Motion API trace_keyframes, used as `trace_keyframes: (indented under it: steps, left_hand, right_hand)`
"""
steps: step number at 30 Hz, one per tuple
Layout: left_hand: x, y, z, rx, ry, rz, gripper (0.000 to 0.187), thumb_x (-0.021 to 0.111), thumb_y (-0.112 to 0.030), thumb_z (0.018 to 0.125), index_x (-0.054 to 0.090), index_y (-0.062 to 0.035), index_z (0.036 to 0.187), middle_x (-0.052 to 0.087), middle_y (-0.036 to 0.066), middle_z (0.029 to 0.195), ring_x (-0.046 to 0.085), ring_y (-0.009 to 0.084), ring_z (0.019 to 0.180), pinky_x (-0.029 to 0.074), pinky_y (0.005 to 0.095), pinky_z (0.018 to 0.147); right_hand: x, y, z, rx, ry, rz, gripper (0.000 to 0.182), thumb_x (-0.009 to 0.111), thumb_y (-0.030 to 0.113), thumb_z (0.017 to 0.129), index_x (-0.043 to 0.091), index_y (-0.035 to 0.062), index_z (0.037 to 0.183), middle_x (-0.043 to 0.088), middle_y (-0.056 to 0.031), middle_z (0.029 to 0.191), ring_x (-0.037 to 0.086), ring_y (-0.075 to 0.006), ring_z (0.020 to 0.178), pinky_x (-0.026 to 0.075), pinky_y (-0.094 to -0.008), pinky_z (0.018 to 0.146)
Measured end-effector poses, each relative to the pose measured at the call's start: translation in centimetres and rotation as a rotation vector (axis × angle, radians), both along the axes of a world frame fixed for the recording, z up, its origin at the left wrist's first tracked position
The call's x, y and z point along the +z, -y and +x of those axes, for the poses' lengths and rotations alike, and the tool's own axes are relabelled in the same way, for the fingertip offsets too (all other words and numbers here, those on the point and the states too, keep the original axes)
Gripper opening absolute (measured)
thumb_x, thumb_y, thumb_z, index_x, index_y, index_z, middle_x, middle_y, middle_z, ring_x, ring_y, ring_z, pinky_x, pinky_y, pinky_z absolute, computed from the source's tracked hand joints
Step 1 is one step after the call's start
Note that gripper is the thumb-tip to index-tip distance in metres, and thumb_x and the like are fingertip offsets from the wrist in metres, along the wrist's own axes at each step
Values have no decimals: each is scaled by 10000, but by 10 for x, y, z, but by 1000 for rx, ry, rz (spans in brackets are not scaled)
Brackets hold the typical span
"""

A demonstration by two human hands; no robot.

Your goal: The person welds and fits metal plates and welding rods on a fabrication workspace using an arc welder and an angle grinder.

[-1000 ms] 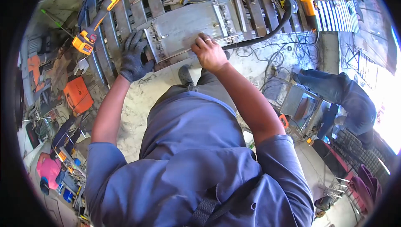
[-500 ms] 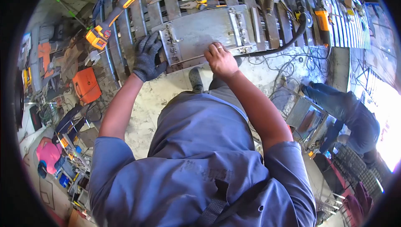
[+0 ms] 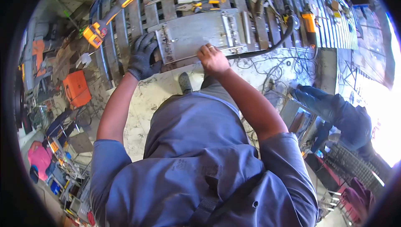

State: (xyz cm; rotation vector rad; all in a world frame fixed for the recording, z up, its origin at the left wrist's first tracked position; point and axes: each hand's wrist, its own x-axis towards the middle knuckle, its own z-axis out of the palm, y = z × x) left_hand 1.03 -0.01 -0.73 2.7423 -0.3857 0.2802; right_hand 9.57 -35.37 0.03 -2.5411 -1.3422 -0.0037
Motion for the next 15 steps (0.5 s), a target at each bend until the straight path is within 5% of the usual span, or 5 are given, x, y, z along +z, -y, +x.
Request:
trace_keyframes:
  steps: [15]
  left_hand:
    - [-3, 3, 8, -75, 21, 8, 797, 865, -389, 798, 537, -107, 1467, 492, 248, 1680, 461, 486, 1537, 284, 657, 1313]
  right_hand:
    - [-12, 3, -10, -40, 47, 96, 158, 670, 170, 920, 686, 59, 1032, 652, -117, 1124, 677, -320, 1189, 556, -447, 1097]
